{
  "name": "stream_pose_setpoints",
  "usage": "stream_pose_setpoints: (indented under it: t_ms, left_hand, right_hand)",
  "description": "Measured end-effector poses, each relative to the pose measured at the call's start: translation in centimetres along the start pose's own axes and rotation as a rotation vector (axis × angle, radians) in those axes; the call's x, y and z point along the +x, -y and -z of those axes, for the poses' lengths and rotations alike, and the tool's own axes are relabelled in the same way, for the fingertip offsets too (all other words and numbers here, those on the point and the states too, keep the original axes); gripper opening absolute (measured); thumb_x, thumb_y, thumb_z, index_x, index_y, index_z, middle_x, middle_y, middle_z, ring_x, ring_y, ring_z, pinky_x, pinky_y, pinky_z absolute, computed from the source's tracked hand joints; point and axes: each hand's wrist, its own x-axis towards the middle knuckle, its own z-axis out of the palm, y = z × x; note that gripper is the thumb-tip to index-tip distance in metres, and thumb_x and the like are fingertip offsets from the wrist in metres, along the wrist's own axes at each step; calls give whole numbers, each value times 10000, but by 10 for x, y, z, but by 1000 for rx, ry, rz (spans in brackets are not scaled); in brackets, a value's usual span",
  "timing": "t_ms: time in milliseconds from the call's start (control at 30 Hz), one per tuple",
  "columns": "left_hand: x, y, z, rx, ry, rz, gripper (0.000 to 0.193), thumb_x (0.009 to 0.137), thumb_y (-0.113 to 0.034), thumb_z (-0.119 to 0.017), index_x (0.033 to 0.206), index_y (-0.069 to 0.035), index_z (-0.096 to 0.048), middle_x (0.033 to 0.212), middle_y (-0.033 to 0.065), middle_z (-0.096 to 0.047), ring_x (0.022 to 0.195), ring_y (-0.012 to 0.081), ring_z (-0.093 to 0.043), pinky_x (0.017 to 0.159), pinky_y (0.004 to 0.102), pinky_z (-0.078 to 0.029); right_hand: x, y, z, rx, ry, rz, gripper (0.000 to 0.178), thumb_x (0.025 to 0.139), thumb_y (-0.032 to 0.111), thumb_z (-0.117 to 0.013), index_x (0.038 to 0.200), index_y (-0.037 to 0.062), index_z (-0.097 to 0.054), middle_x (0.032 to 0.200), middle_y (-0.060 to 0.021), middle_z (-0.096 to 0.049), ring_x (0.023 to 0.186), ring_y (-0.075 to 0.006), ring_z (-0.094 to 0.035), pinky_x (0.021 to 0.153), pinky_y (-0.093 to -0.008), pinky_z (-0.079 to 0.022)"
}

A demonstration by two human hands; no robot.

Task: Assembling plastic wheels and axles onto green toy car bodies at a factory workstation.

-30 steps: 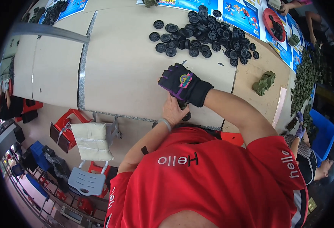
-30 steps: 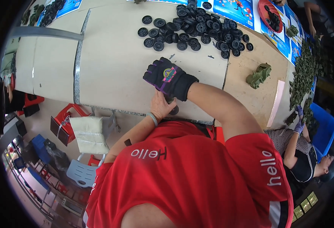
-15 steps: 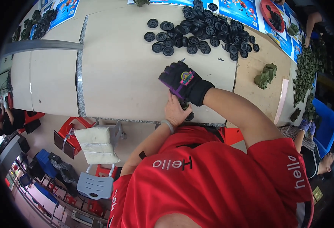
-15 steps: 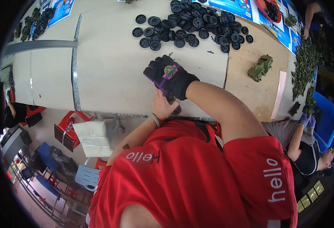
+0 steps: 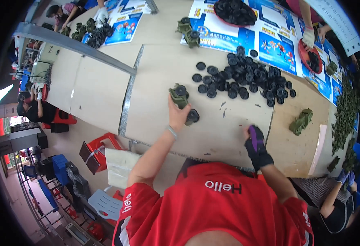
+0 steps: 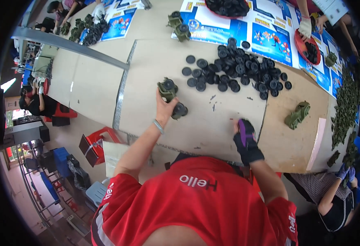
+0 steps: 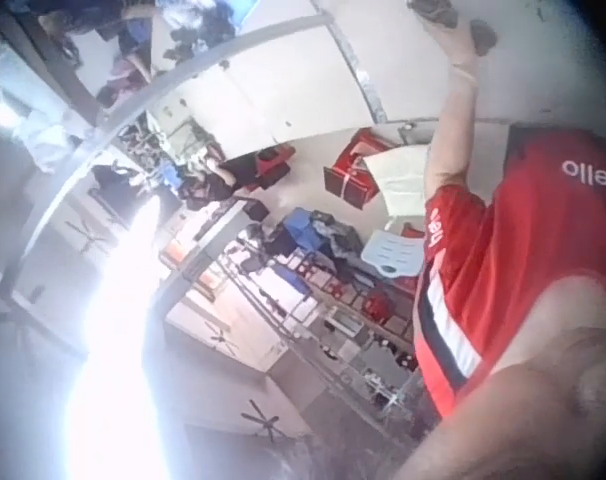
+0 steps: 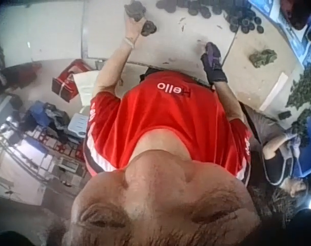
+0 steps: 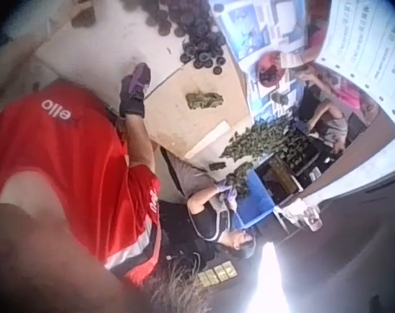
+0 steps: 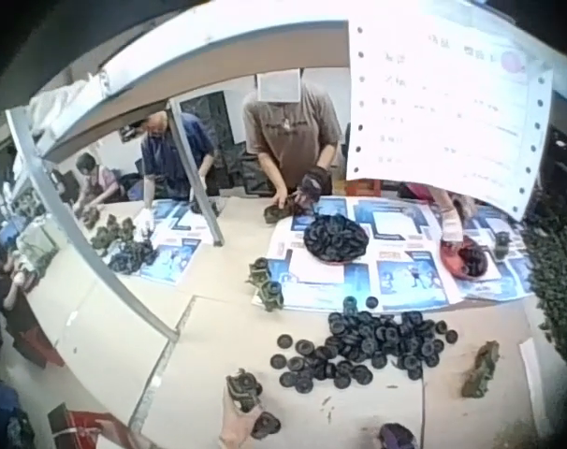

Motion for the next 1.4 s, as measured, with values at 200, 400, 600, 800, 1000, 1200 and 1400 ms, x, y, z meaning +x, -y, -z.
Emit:
stream_pose_setpoints:
  t_ms: [200, 400, 600, 800, 1000, 1200, 1400]
  left_hand:
    - [233, -18, 97, 139, 13, -192, 977, 761, -349, -952, 1479, 66, -434, 1433, 261, -573, 1330, 382, -573, 1140, 458, -476]
    - [308, -61, 111, 658, -257, -234, 1034, 839, -433, -869, 1613, -12, -328, 1634, 350, -259, 1524, 522, -302, 1214, 530, -391]
    - [235, -93, -29, 1012, 236, -567, 811, 851, -279, -823, 1578, -220, -468, 1727, 136, -266, 1580, 413, -282, 1200, 621, -387]
    - [235, -97, -74, 1559, 397, -706, 779, 830, -204, -752, 1572, -259, -523, 1783, 33, -220, 1661, 373, -92, 1211, 767, -215]
    - [267, -107, -54, 1886, 303, -246, 750, 865, -269, -772, 1569, -225, -516, 1765, 48, -253, 1660, 367, -86, 1207, 771, -214]
    - [195, -105, -64, 1307, 342, -833, 687, 835, -266, -842, 1470, -165, -599, 1627, 150, -443, 1577, 404, -300, 1224, 588, -348]
    - [-16, -136, -167, 281, 774, -484, 552, 904, -201, -833, 1378, -8, -626, 1457, 198, -589, 1346, 341, -571, 1183, 434, -440]
  right_hand:
    - [-73, -16, 5, 129, 14, -131, 152, 923, 34, -693, 1073, 47, -710, 941, -128, -695, 829, -284, -692, 761, -391, -560]
    - [-86, -14, 28, 119, 36, -172, 161, 918, 7, -683, 1074, 43, -699, 984, -143, -709, 893, -299, -707, 795, -395, -575]
    - [-96, -31, 47, 115, -74, -314, 156, 920, 18, -685, 1074, 39, -686, 981, -157, -697, 919, -346, -691, 817, -431, -565]
    - [-72, -51, 110, -235, -230, -139, 139, 859, 93, -675, 972, 17, -646, 876, -200, -649, 904, -425, -638, 808, -534, -505]
    - [-29, -114, 167, -365, -756, -520, 659, 930, 284, -798, 1450, -22, -532, 1271, -247, -658, 1202, -410, -628, 1020, -479, -510]
    - [10, -119, 177, 316, -664, -702, 642, 952, 263, -778, 1463, -22, -515, 1291, -176, -654, 1209, -295, -622, 1034, -410, -504]
    - [-18, -71, 114, 622, -556, -380, 749, 956, 144, -743, 1577, -53, -372, 1380, -149, -590, 1239, -235, -586, 1073, -358, -492]
